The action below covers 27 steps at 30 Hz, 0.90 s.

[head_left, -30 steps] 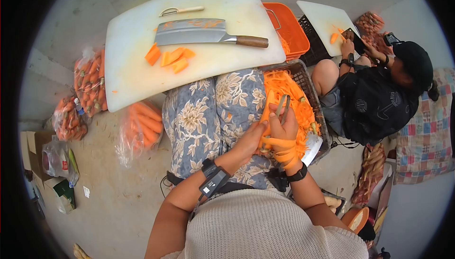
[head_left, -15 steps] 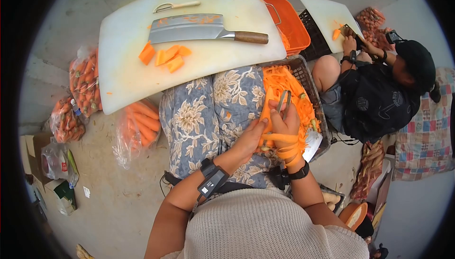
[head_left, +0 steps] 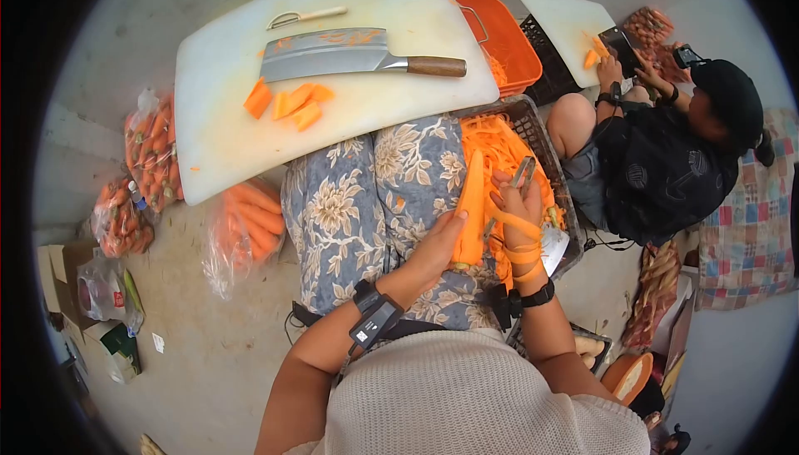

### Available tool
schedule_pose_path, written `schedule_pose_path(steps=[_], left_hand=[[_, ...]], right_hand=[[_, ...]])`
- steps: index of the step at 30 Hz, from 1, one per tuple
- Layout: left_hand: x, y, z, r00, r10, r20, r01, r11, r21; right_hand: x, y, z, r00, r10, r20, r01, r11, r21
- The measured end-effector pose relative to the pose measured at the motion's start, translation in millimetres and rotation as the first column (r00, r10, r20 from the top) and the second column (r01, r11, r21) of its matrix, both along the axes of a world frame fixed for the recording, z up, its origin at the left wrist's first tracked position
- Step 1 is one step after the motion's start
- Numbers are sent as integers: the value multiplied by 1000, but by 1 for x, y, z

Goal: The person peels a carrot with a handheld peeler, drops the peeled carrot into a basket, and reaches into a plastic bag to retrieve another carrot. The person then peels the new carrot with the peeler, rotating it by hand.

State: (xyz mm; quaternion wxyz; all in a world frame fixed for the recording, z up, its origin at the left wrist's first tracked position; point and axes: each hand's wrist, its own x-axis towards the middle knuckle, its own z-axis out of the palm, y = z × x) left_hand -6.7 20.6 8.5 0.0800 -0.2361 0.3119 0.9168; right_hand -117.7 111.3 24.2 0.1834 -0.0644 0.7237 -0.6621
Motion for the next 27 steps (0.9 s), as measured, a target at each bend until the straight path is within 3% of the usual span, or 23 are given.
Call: schedule_pose_path(steps=[3,5,7,8,9,11,21,24,27], left_hand=[[1,-1,0,998,-26,50,28,999,-28],[-2,9,-19,999,37,15,-36,998,-49],[-3,8,-16,995,103,-16,-104,993,-64],[-1,8,-13,998,66,4,-66,997,-43],[0,5,-7,999,29,25,-28,999,-20],[-2,2,-2,1000,21,22,-21,1000,-10],[-4,-3,-9,999,-23,38,24,999,-31],[-5,-2,-10,999,-11,51,13,999,-37],[-1,7,-18,999,34,-22,-36,993,-109]], right_hand=[[30,-14,26,993,74,-89,-75,997,0],[33,-12,4,980,95,-174,-101,995,-23],[34,-19,7,894,222,-389,-122,957,265],[34,-16,13,915,261,-308,-137,919,370],[33,-18,14,914,265,-307,-141,918,372],[31,-22,15,969,181,-170,-135,959,248],[21,-27,7,957,180,-227,-98,938,332],[18,-28,4,948,171,-268,-90,953,288],[0,-25,-15,975,133,-179,-93,972,216]])
